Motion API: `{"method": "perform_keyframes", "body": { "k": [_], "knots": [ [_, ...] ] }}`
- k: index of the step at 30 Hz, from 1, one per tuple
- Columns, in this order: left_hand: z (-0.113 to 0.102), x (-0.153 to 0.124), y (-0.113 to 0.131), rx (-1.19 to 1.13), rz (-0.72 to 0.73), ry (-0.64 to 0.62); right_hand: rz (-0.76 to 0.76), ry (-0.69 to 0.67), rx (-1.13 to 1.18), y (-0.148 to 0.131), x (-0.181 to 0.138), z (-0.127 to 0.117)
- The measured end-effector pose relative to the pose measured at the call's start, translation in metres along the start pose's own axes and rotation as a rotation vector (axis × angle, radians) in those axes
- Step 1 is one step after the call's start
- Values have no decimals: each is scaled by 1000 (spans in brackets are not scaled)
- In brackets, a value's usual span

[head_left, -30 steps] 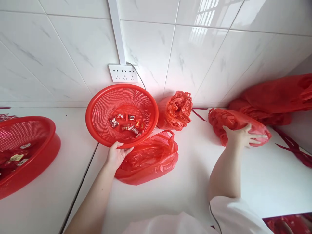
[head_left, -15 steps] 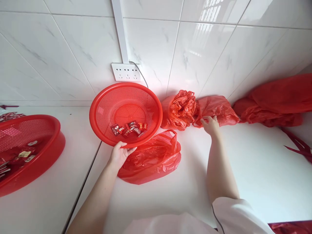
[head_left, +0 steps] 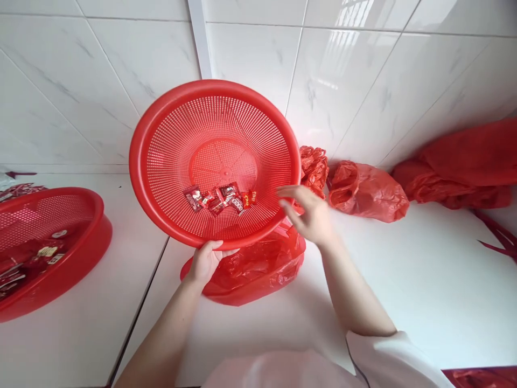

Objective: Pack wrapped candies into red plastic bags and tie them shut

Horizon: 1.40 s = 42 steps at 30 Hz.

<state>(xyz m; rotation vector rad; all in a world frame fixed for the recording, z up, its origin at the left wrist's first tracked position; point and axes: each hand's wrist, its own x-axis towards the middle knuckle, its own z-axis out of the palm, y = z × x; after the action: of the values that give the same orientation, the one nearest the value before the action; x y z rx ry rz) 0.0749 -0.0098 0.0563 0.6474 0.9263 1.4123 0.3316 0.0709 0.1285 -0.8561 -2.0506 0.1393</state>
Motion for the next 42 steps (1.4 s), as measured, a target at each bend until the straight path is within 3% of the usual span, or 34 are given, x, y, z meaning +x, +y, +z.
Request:
{"method": "perform_keyframes", "body": {
  "k": [2,4,7,11,28,32,35,37,42],
  "knots": [
    [2,-3,-1,18,-15,-11,-47,-214,8,-15,2,20],
    [3,-4,-3,33,-32,-22,2,-327,-77,-17,-1,41],
    [3,-5,-5,54,-63,-50,114,-395,-204,-7,-10,69],
    [0,-4,-9,74,-72,-73,131,-485,-210,-2,-18,87],
    [1,-6,-8,35,-66,-29,4,-473,73,-7,-10,77],
    [0,-2,-6,33,-11,-7,-14,-499,245,-7,-4,52],
    [-3,3,-4,3,-4,20,17,-626,339,-8,-2,30],
    [-5,6,-3,1,-8,11,25,-665,327,-10,-2,21],
    [-1,3,-5,12,-1,-9,48,-532,189,-15,-4,31]
  ]
}}
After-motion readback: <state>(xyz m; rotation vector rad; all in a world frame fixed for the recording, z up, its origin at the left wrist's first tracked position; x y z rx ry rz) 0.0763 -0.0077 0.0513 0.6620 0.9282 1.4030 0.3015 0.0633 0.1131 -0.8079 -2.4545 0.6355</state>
